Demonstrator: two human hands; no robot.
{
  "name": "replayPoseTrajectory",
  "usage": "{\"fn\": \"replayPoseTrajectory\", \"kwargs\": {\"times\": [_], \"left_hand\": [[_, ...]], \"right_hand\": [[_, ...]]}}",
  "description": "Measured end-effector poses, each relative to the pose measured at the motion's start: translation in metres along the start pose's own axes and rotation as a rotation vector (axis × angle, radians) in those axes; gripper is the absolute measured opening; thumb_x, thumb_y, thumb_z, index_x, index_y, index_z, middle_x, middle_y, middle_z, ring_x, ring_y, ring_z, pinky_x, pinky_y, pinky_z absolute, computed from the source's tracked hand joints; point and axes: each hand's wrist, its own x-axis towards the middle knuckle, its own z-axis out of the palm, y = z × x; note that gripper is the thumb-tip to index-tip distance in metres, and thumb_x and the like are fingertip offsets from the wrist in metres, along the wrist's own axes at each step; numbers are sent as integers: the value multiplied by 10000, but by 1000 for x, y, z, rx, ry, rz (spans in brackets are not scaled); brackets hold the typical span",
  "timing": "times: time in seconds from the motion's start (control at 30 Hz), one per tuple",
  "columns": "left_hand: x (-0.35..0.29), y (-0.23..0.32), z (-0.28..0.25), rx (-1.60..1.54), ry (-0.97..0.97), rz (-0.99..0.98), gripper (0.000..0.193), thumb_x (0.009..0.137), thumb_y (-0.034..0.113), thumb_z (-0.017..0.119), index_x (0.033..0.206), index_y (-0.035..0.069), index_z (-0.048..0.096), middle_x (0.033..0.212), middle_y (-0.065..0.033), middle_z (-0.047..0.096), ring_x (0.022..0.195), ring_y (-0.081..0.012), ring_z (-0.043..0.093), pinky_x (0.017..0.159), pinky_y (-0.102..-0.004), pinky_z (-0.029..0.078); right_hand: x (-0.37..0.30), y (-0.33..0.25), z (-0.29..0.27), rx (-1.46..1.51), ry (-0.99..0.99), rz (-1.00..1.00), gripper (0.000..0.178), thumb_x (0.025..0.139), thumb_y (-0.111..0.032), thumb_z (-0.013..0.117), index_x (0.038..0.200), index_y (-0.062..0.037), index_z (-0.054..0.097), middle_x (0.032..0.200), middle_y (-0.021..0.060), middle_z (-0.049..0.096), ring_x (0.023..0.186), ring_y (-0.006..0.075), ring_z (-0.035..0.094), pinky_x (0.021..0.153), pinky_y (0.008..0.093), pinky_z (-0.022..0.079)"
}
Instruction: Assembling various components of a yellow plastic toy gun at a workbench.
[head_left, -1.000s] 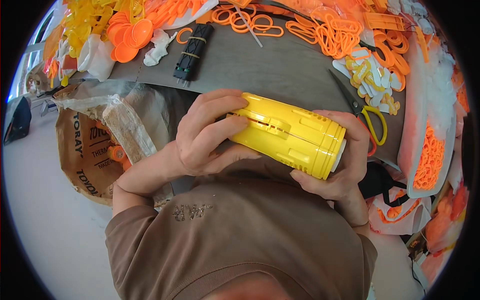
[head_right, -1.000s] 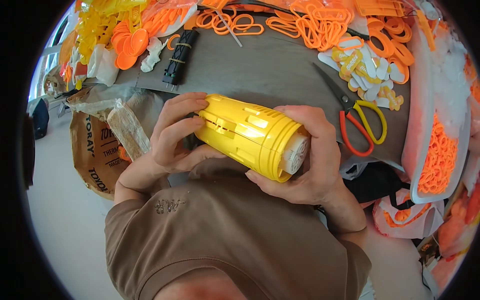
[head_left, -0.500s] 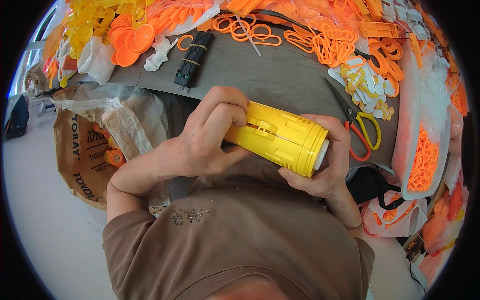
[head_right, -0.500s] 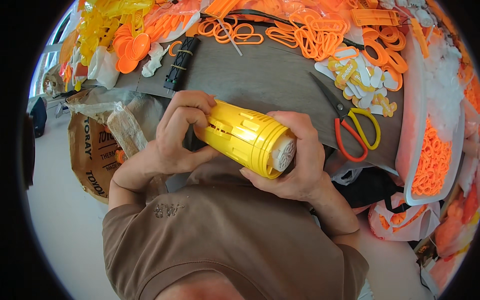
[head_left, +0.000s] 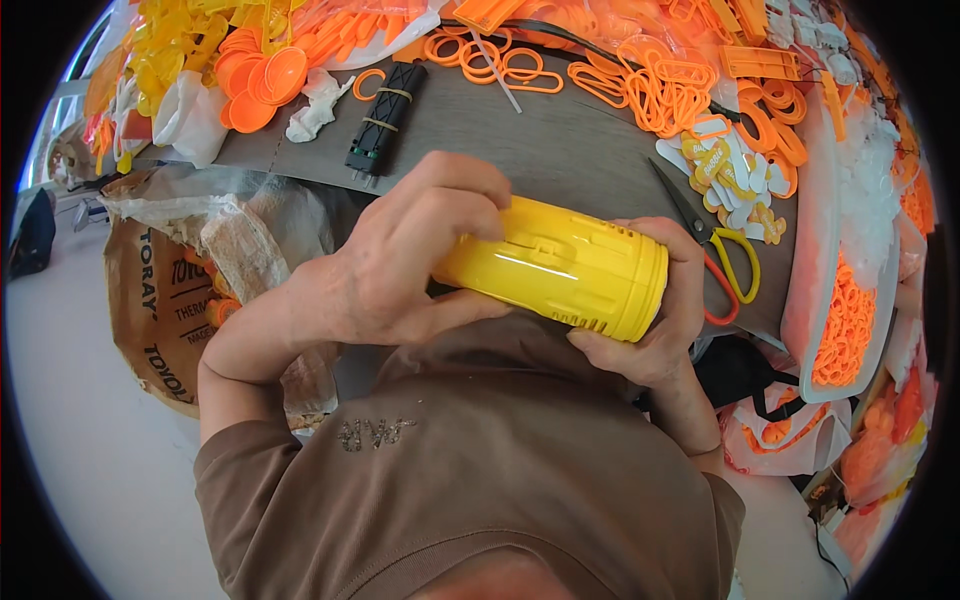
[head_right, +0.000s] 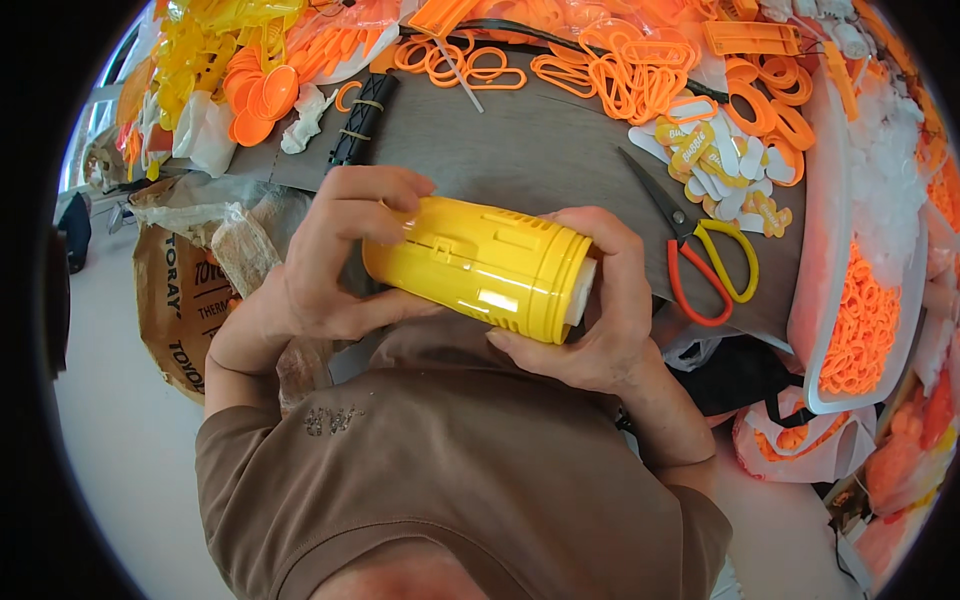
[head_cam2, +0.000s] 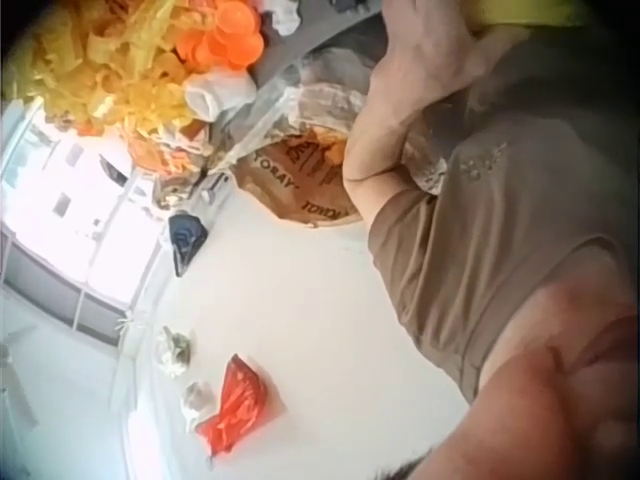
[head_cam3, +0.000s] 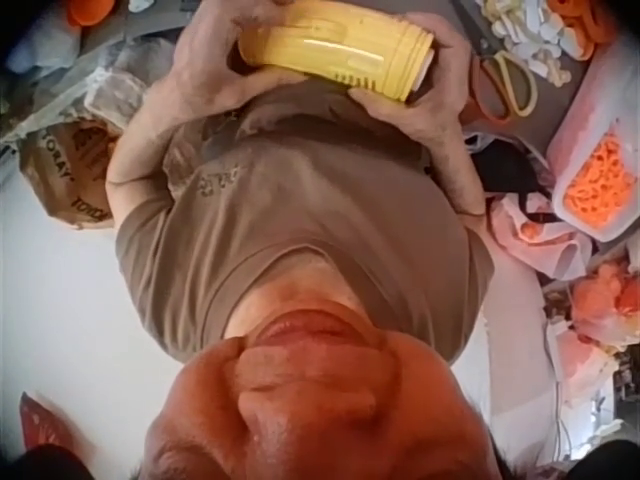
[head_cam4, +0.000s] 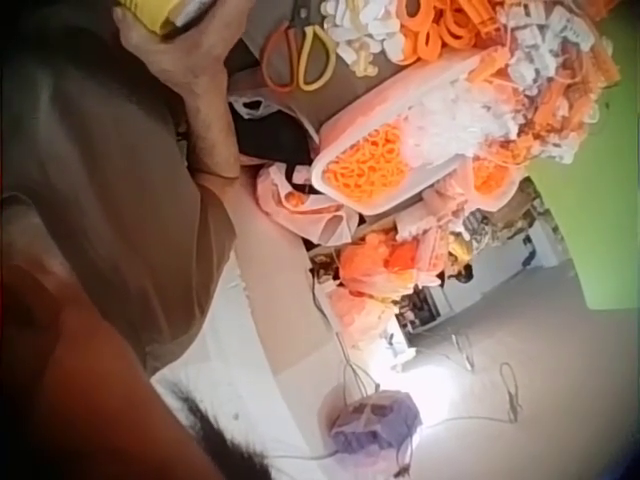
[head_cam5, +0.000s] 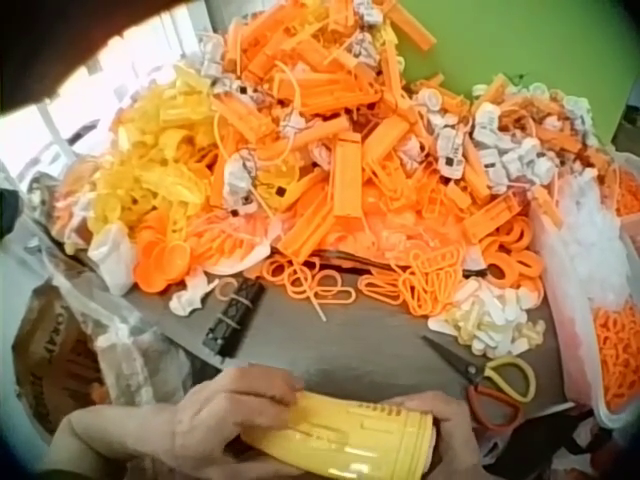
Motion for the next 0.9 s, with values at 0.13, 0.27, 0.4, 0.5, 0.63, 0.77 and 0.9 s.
{"fn": "replayPoseTrajectory", "kwargs": {"times": [0.13, 0.27, 0.4, 0.5, 0.63, 0.77, 0.9], "left_hand": [[-6, -9, 12, -83, 236, -97, 777, 637, 288, 846, 1182, -51, 409, 1122, -204, 489, 979, -289, 562, 864, -367, 471], [0, -24, 36, -419, 464, -70, 621, 840, 444, 626, 1104, -99, 486, 1036, -165, 534, 893, -198, 541, 765, -281, 444], [25, -25, 33, -445, 556, -121, 381, 899, 258, 471, 996, -98, 568, 867, -134, 599, 757, -167, 567, 703, -265, 458], [33, -24, 35, -388, 747, -102, 369, 886, 255, 491, 906, -94, 610, 851, -148, 637, 736, -164, 595, 658, -260, 469], [30, -23, 36, -397, 719, -151, 391, 877, 283, 505, 914, -94, 604, 849, -162, 633, 744, -185, 593, 667, -275, 468], [28, -25, 40, -423, 702, -183, 503, 865, 397, 550, 947, -99, 556, 850, -184, 605, 810, -219, 572, 713, -304, 459], [13, -37, 33, -364, 386, -122, 864, 582, 572, 794, 1070, -75, 493, 957, -160, 570, 862, -212, 558, 725, -304, 457]], "right_hand": [[5, -4, -3, 33, 23, -96, 849, 616, -102, 833, 1260, 14, 292, 1147, 166, 459, 1026, 225, 523, 875, 341, 443], [8, -8, 4, 28, 74, -109, 839, 615, -100, 832, 1252, 15, 299, 1142, 164, 460, 1026, 227, 524, 878, 343, 444], [11, -6, 7, -18, 164, -150, 828, 608, -105, 834, 1235, 15, 307, 1143, 166, 458, 1022, 228, 524, 875, 344, 442], [21, -9, 5, -66, 180, -186, 827, 594, -114, 839, 1223, 15, 316, 1129, 165, 465, 994, 227, 528, 852, 335, 442], [18, -6, 10, -16, 225, -156, 810, 577, -127, 845, 1199, 15, 347, 1078, 151, 488, 930, 221, 538, 806, 326, 443], [20, -5, 7, -133, 222, -208, 807, 572, -131, 849, 1198, 16, 362, 1056, 135, 491, 917, 212, 538, 780, 319, 446], [21, -5, -9, -109, 166, -64, 832, 581, -134, 849, 1233, 13, 354, 1056, 115, 495, 929, 177, 533, 789, 297, 446]]}}
